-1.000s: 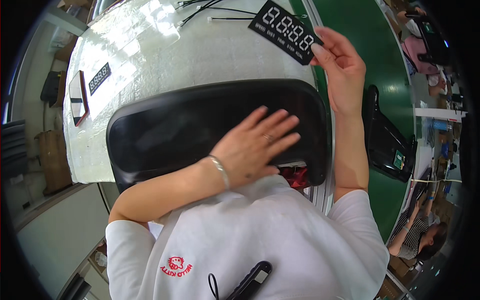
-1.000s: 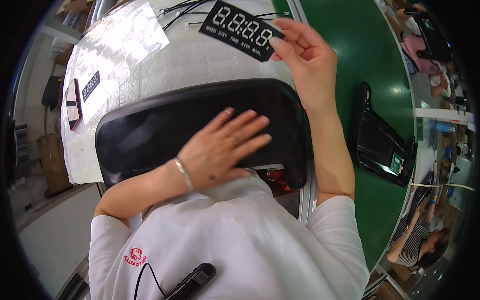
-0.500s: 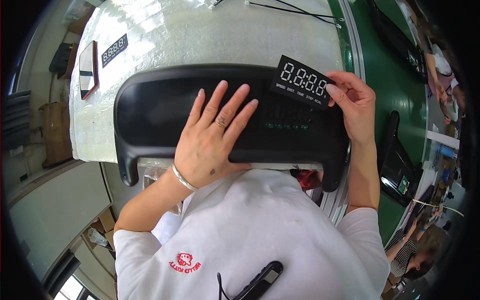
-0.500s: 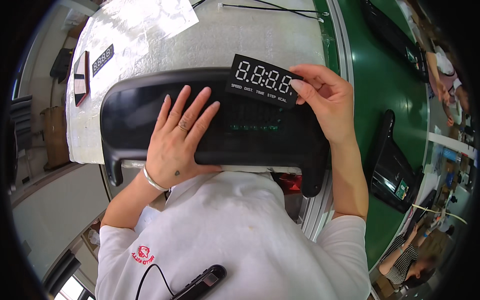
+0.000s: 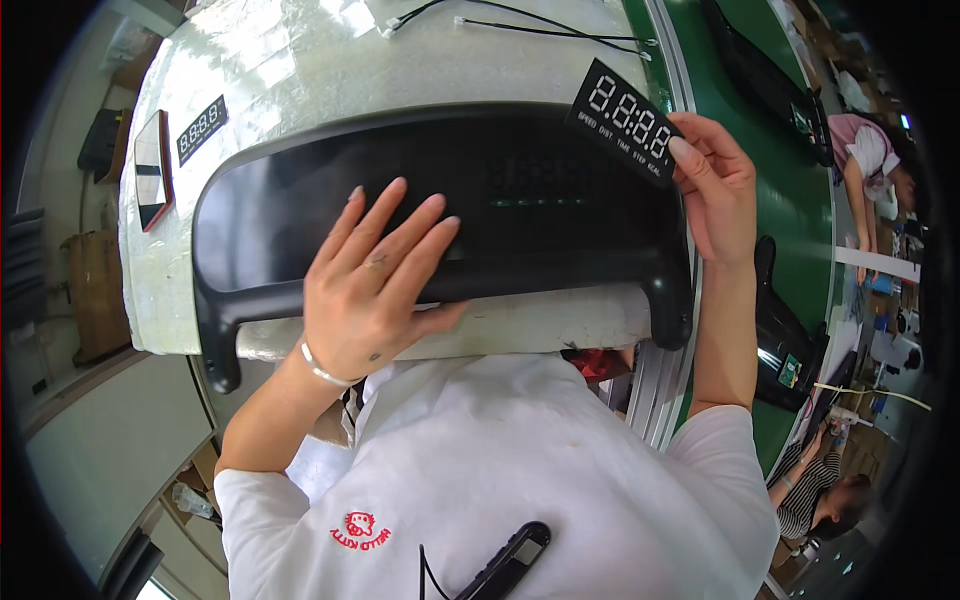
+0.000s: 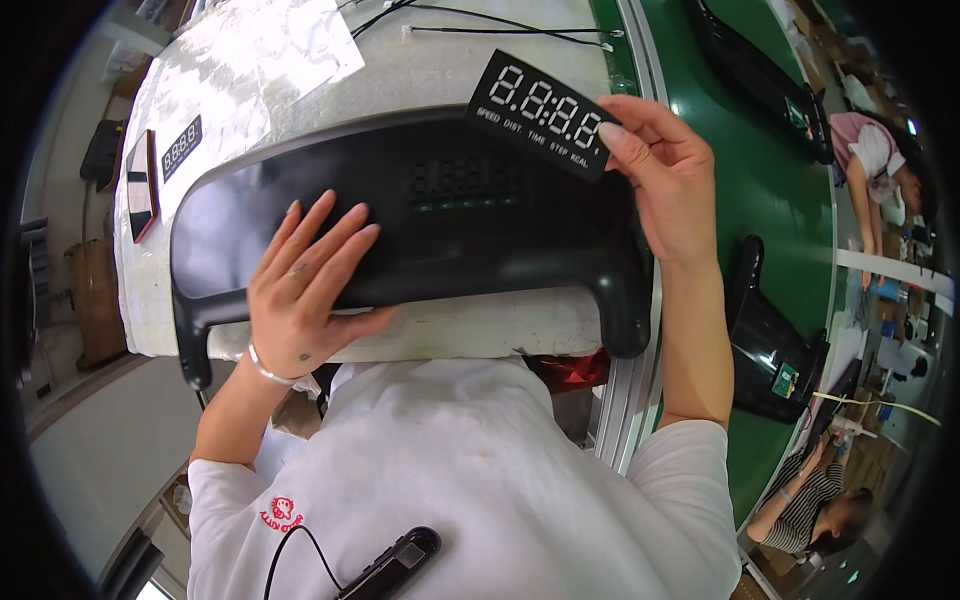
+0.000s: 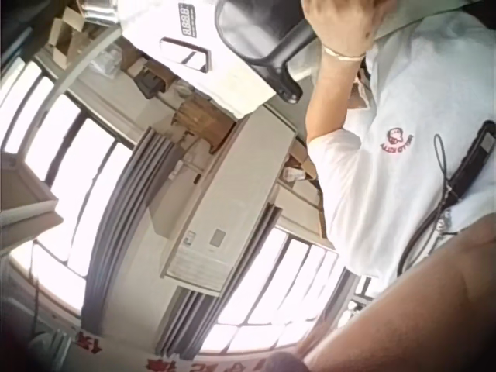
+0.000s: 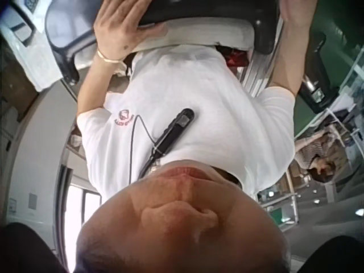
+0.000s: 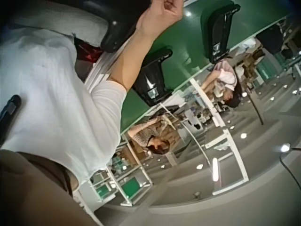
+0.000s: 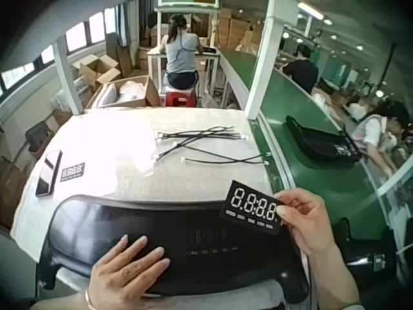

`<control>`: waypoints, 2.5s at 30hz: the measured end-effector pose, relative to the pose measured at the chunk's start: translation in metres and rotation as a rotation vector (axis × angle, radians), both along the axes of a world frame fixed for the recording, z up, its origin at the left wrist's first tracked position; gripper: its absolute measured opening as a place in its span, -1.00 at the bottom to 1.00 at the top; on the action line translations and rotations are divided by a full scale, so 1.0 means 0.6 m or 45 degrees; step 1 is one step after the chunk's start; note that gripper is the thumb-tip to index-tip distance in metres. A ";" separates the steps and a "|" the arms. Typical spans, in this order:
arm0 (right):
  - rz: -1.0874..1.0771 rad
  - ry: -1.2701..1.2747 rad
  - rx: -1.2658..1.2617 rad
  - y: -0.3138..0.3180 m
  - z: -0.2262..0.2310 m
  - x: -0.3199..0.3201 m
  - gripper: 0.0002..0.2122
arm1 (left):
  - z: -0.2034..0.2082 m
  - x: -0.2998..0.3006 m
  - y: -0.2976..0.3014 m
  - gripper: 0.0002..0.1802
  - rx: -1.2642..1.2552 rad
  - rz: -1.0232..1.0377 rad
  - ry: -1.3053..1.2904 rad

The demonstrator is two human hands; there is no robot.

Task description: The recorder is assembling electronic components by inserting circuit boards into plastic housings and securing wires on a factory assembly line.

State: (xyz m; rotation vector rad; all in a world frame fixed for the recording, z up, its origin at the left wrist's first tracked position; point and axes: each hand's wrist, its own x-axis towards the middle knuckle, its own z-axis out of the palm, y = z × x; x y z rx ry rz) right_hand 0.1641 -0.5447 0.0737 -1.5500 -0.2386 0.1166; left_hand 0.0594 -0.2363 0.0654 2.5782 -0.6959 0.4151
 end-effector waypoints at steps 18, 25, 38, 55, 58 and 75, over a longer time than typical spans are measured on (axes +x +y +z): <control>0.384 0.097 -0.232 0.012 0.003 0.017 -0.83 | 0.034 0.064 -0.069 0.34 -0.078 0.129 0.250; 0.354 0.059 -0.275 0.016 0.008 0.014 -0.82 | 0.018 0.071 -0.064 0.46 -0.025 0.140 0.384; 0.383 0.055 -0.338 0.021 0.023 0.013 -0.81 | 0.021 0.044 -0.070 0.40 -0.083 0.343 0.310; 0.377 0.099 -0.360 0.025 0.032 0.014 -0.80 | 0.021 0.043 -0.067 0.33 -0.118 0.292 0.293; 0.386 0.106 -0.366 0.025 0.033 0.014 -0.80 | 0.023 0.042 -0.068 0.29 -0.122 0.295 0.304; 0.374 0.135 -0.416 0.027 0.040 0.013 -0.80 | 0.033 0.042 -0.070 -0.09 -0.027 0.262 0.278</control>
